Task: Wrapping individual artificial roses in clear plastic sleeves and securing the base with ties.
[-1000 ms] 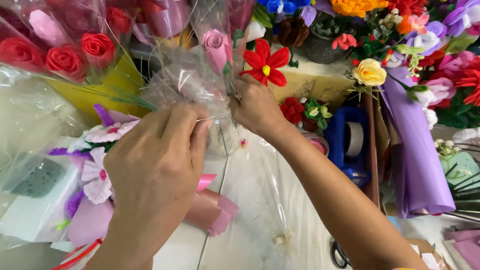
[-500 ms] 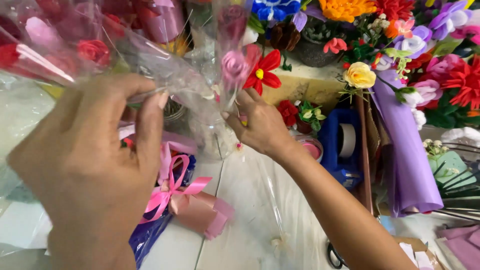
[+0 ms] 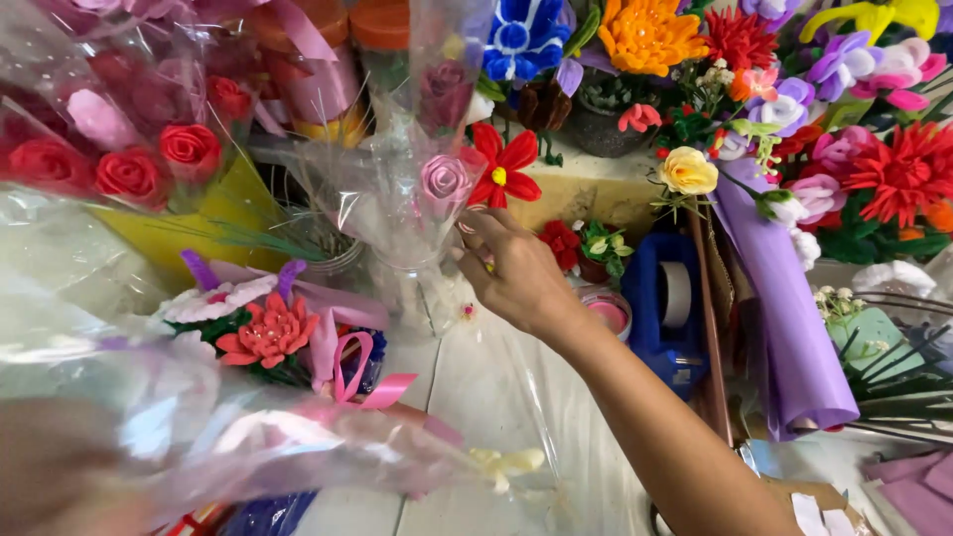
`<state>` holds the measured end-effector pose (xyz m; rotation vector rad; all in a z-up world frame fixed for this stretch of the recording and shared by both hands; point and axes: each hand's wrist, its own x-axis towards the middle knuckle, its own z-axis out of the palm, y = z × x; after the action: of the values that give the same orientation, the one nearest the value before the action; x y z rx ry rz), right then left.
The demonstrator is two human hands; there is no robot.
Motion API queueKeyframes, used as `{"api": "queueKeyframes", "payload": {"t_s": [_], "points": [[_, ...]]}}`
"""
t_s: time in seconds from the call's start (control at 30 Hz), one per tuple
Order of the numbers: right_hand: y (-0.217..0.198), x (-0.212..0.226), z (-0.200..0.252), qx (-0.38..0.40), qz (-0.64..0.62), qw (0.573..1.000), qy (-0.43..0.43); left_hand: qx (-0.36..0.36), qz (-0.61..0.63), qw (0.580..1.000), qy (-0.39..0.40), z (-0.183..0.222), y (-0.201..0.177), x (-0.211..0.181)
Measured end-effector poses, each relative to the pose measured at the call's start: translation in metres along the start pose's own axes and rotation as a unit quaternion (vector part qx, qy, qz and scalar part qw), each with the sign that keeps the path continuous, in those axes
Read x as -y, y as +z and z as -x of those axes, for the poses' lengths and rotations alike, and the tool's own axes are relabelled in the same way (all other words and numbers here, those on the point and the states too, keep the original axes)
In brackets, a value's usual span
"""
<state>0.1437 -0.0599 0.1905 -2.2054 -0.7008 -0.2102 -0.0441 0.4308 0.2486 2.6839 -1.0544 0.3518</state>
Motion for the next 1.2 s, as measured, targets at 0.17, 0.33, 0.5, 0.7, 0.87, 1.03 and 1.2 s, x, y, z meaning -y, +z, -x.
{"api": "queueKeyframes", "payload": {"t_s": [0.17, 0.33, 0.5, 0.7, 0.87, 1.03, 1.2], "points": [[-0.033, 0.007, 0.019, -0.005, -0.018, 1.000, 0.022, -0.285, 0.099, 0.941, -0.153, -0.208, 0.101, -0.224], [-0.047, 0.004, 0.033, 0.019, -0.066, 0.990, 0.121, -0.024, 0.043, 0.932, -0.358, -0.236, 0.219, -0.179], [-0.057, -0.001, 0.034, 0.038, -0.062, 0.989, 0.125, 0.074, 0.001, 0.931, -0.357, -0.247, 0.248, -0.156], [-0.073, 0.001, 0.024, 0.025, -0.102, 0.986, 0.127, 0.189, -0.030, 0.903, -0.384, -0.264, 0.213, -0.173], [-0.095, 0.005, 0.005, -0.029, -0.078, 0.993, 0.080, 0.141, -0.042, 0.934, -0.327, -0.285, 0.203, -0.175], [-0.129, 0.004, -0.033, -0.118, -0.116, 0.986, -0.017, -0.024, -0.015, 0.974, -0.226, -0.328, 0.174, -0.187], [-0.166, -0.015, -0.099, -0.241, 0.007, 0.961, -0.135, -0.265, -0.037, 0.959, -0.096, -0.384, 0.156, -0.185]]}}
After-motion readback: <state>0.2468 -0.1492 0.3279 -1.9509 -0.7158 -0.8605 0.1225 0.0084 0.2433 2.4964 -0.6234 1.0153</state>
